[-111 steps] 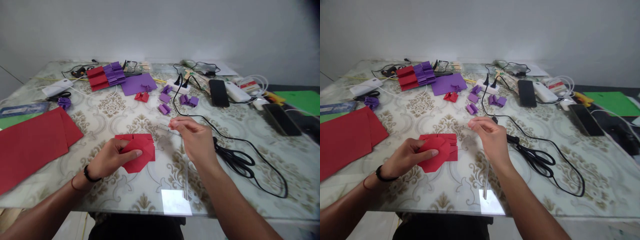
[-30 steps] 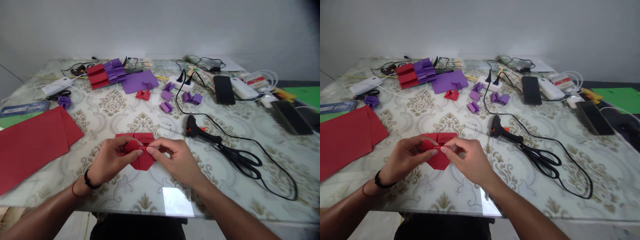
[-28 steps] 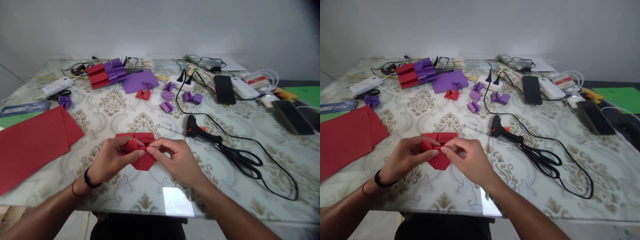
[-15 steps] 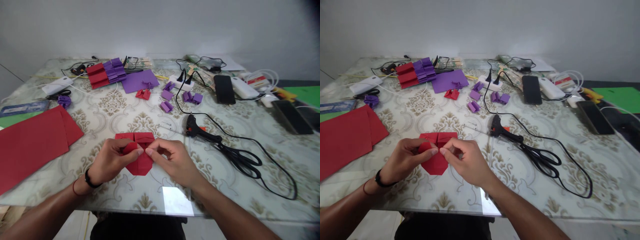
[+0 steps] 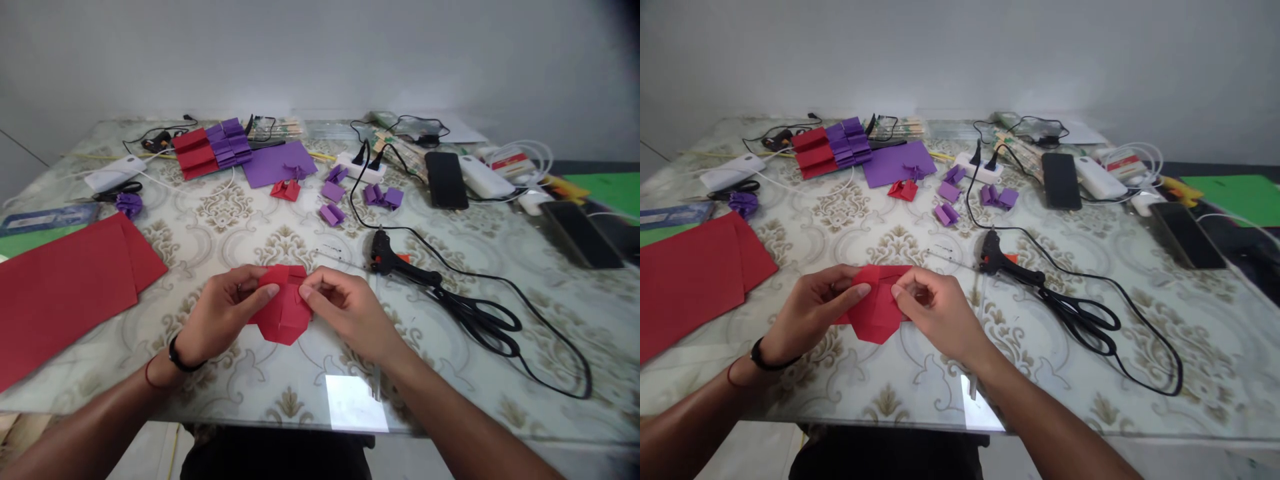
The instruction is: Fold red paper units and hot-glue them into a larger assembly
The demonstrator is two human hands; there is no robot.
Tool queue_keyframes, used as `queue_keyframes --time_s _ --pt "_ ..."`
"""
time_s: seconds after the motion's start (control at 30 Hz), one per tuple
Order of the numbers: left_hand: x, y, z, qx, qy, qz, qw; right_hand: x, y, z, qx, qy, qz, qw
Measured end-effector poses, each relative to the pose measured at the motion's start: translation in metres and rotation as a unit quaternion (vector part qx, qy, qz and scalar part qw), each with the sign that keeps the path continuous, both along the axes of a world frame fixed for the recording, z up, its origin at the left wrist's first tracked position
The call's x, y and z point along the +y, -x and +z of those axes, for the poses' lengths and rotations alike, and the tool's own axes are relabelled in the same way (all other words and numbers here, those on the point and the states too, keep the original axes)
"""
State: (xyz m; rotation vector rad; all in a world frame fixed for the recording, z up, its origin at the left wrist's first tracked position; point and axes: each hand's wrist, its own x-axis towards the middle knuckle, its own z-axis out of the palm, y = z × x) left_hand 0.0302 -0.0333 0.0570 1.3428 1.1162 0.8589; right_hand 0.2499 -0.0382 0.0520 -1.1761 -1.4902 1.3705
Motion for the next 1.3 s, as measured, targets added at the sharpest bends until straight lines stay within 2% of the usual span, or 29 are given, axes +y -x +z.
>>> queue_keyframes --time_s 0.07,0.17,0.5,0.63,0.73,0.8,0.9,1.0,1.2,1.3 --pt "-0.002 -0.001 -0.003 0.007 -0.003 0.014 1.0 -0.001 0.001 0.001 0.004 0.001 0.011 1.0" --pt "-0.004 -0.003 -0.003 0.016 -0.003 -0.009 1.0 -0.002 0.005 0.002 0.012 0.003 0.015 1.0" --pt "-0.007 -0.001 0.009 -0.031 -0.058 -0.056 0.996 -0.001 0.001 0.003 0.077 -0.013 0.039 0.996" --pt "-0.006 -0.001 0.01 -0.019 -0.103 -0.06 0.993 -0.003 -0.001 0.004 0.06 -0.031 0.06 0.996" --pt "-0.008 0.0 0.008 -0.022 -0.108 -0.067 0.992 -0.005 -0.001 0.003 0.048 -0.056 0.063 0.995" --pt "-0.009 0.001 0.005 -0.01 -0.118 -0.065 0.991 -0.006 0.0 0.003 0.064 -0.062 0.052 0.995" --pt "-0.011 0.002 0.001 0.037 -0.165 -0.057 0.984 -0.007 0.003 0.002 0.101 -0.031 0.035 0.994" --pt "-0.013 0.001 0.001 0.071 -0.204 -0.049 0.975 -0.006 0.005 0.001 0.086 -0.023 0.033 0.995" --pt "-0.011 -0.001 0.005 0.07 -0.161 -0.061 0.983 -0.004 0.004 0.003 0.033 -0.074 0.008 0.997" --pt "-0.008 -0.002 0.009 0.07 -0.148 -0.046 0.985 -0.004 0.004 0.006 0.023 -0.098 0.002 0.995"
